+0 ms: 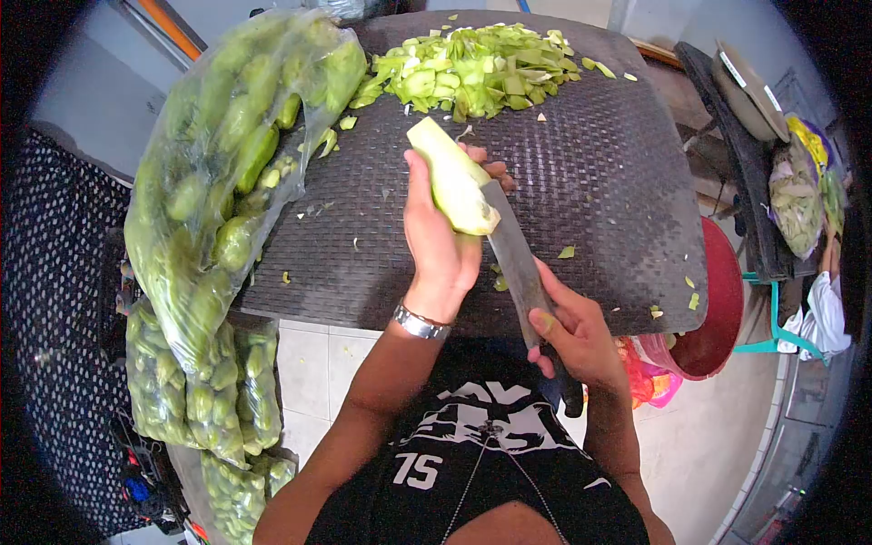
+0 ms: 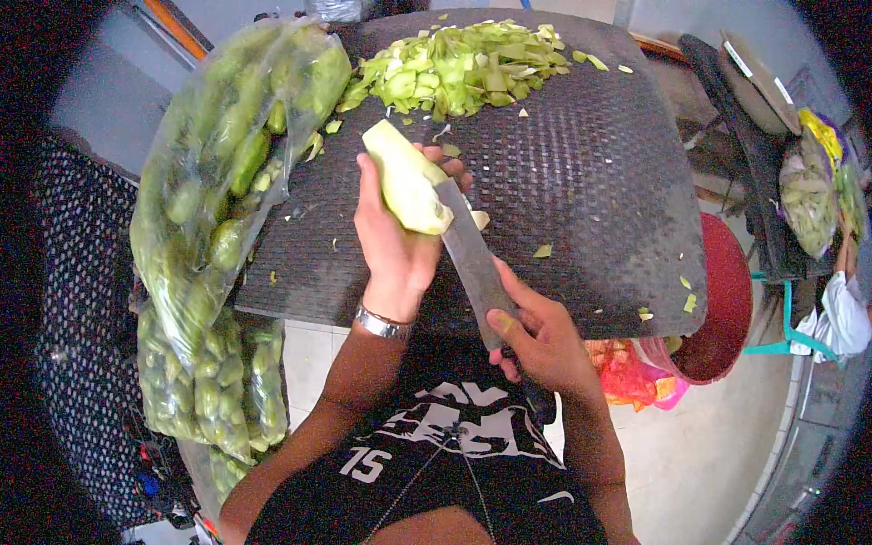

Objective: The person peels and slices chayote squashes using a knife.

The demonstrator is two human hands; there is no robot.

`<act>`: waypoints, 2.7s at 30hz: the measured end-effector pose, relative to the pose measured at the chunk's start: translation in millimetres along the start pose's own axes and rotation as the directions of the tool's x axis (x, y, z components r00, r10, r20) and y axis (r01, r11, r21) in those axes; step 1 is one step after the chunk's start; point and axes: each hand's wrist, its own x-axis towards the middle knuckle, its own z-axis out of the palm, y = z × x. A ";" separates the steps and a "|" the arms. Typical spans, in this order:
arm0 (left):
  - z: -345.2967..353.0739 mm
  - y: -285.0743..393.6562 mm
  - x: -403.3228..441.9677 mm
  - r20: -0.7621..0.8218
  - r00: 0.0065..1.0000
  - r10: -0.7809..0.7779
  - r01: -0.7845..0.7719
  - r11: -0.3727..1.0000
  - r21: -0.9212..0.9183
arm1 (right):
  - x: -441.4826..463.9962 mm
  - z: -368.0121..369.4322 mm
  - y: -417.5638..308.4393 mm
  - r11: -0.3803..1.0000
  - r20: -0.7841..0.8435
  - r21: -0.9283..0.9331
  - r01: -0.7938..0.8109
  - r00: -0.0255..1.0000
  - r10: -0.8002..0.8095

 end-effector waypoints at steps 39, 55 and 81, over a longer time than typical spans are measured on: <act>-21.2 -14.4 14.4 -0.092 0.946 -0.310 0.297 0.945 -0.136 | 7.0 -9.7 -1.3 0.898 0.270 0.439 0.027 0.949 -0.160; -52.1 51.3 33.4 -0.472 0.873 0.125 -0.103 0.992 0.073 | 22.4 -49.4 -11.4 0.653 -0.396 -0.740 0.164 0.678 -0.619; 90.0 -78.9 -4.5 0.697 0.617 -0.364 -0.552 0.431 0.714 | 36.3 -81.4 58.1 0.934 -0.447 -0.314 0.173 0.841 -0.306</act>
